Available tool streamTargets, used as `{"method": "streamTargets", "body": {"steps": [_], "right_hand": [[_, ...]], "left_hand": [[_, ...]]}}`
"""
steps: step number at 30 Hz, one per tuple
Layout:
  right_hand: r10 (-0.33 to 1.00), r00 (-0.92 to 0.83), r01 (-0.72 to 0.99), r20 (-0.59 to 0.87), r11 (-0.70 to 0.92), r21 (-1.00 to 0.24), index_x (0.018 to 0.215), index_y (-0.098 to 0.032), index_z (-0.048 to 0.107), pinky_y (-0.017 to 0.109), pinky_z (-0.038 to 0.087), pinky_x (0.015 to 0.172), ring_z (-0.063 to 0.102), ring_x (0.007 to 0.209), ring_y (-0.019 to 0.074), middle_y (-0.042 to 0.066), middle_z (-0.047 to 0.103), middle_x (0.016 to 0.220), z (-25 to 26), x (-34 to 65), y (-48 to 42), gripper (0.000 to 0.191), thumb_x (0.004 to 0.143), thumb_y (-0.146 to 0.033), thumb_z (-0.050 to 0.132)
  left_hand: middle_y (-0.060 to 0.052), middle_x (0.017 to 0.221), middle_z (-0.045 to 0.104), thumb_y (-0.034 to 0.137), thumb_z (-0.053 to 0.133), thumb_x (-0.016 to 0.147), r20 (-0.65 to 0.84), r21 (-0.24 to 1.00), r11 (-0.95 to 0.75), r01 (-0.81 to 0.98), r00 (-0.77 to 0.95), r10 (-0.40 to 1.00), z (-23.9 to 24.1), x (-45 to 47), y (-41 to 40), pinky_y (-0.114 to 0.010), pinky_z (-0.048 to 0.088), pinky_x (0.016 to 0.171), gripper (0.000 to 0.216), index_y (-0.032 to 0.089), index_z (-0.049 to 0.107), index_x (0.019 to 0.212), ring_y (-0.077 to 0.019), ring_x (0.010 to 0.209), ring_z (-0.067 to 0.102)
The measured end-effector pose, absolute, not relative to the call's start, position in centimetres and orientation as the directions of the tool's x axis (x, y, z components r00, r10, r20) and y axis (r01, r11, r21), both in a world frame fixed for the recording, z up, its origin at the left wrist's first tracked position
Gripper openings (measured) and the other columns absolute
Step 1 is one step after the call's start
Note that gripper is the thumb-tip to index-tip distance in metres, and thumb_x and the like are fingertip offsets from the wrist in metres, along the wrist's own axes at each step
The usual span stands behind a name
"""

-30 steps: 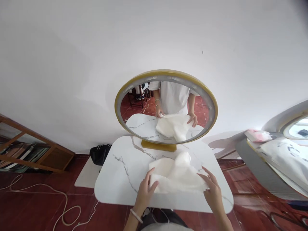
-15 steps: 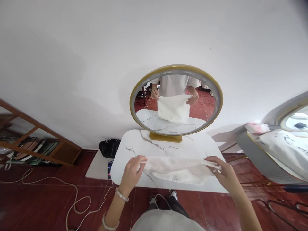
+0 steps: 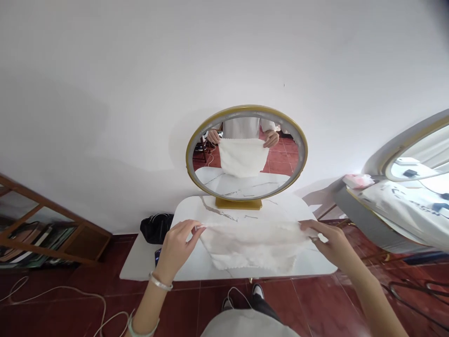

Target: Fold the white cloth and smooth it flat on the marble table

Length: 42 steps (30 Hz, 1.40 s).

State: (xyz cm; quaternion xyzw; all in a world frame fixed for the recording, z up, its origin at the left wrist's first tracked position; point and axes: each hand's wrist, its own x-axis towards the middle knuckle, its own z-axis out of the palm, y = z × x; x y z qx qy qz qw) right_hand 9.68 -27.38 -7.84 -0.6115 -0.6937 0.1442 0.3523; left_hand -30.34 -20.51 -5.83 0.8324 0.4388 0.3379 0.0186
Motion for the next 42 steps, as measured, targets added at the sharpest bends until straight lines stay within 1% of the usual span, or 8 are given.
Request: {"method": "streamTargets", "body": {"steps": [4,12,16,20,26,34,39,42], "right_hand": [[0.979,-0.034,0.762,0.201,0.156,-0.629,0.091,-0.024,0.062,0.024,0.049,0.069,0.066,0.081,0.0168,0.003,0.072,0.095,-8.9,10.0,-27.9,0.033,0.066,-0.019,0.043],[0.988,-0.004,0.774,0.154,0.1,-0.625,0.087,-0.025,0.065,0.029,0.051,0.072,0.068,0.08,0.0195,0.003,0.073,0.088,-10.9,10.1,-27.5,0.025,0.073,-0.023,0.045],[0.993,0.0,0.742,0.116,0.078,-0.666,0.078,-0.026,0.071,0.032,0.054,0.075,0.07,0.082,0.0228,0.003,0.075,0.084,-10.2,10.1,-27.7,0.019,0.077,-0.035,0.055],[0.999,-0.039,0.695,-0.003,0.025,-0.719,0.079,-0.026,0.075,0.033,0.055,0.077,0.07,0.087,0.0262,0.005,0.075,0.088,-8.9,10.2,-28.3,0.031,0.079,-0.054,0.061],[0.993,-0.077,0.641,-0.087,-0.018,-0.768,0.086,-0.024,0.076,0.035,0.055,0.082,0.069,0.092,0.0264,0.006,0.075,0.094,-8.2,10.3,-28.0,0.037,0.081,-0.057,0.06],[0.999,0.049,0.517,0.018,-0.01,-0.856,0.075,-0.021,0.074,0.047,0.045,0.103,0.062,0.112,0.0329,0.008,0.075,0.085,-6.3,10.3,-26.6,0.036,0.07,-0.057,0.073],[0.998,0.034,0.477,0.052,0.029,-0.878,0.064,-0.022,0.071,0.045,0.046,0.104,0.069,0.094,0.0263,0.004,0.072,0.072,-3.5,10.1,-28.0,0.028,0.066,-0.049,0.079],[0.997,0.047,0.491,0.068,0.036,-0.871,0.062,-0.024,0.071,0.044,0.05,0.099,0.069,0.078,0.0219,0.003,0.069,0.066,-2.6,11.2,-29.8,0.025,0.066,-0.047,0.079]], "left_hand": [[0.002,0.073,0.063,0.034,0.049,0.095,0.509,0.406,-0.613,0.678,0.39,0.767,-6.5,-30.4,-21.0,-0.024,0.047,0.066,0.019,0.021,0.058,0.085,-0.0124,0.066,0.06],[0.001,0.071,0.062,0.033,0.048,0.095,0.447,0.417,-0.602,0.681,0.424,0.788,-8.0,-29.9,-21.2,-0.026,0.049,0.067,0.02,0.021,0.058,0.083,-0.0133,0.068,0.06],[0.0,0.077,0.066,0.029,0.047,0.095,0.451,0.456,-0.597,0.66,0.407,0.795,-8.5,-30.2,-21.2,-0.026,0.052,0.072,0.021,0.021,0.057,0.078,-0.0141,0.077,0.065],[-0.002,0.089,0.072,0.027,0.05,0.092,0.436,0.491,-0.587,0.644,0.401,0.805,-9.0,-31.0,-21.0,-0.026,0.055,0.075,0.018,0.022,0.062,0.08,-0.0149,0.083,0.068],[-0.002,0.09,0.074,0.037,0.061,0.087,0.408,0.553,-0.575,0.602,0.406,0.818,-8.6,-31.6,-20.3,-0.027,0.057,0.074,0.018,0.022,0.068,0.08,-0.0158,0.079,0.069],[-0.002,0.078,0.072,0.037,0.061,0.085,0.113,0.668,-0.528,0.525,0.63,0.768,-5.1,-32.5,-17.8,-0.024,0.052,0.062,0.026,0.022,0.069,0.066,-0.0138,0.066,0.064],[-0.001,0.074,0.072,0.038,0.064,0.082,-0.123,0.799,-0.401,0.448,0.775,0.62,-2.7,-32.4,-16.4,-0.023,0.052,0.06,0.025,0.023,0.069,0.062,-0.0137,0.064,0.064],[0.001,0.072,0.071,0.037,0.067,0.08,-0.168,0.807,-0.381,0.451,0.793,0.585,-1.5,-31.5,-16.5,-0.022,0.051,0.061,0.022,0.024,0.068,0.062,-0.013,0.064,0.064]]}}
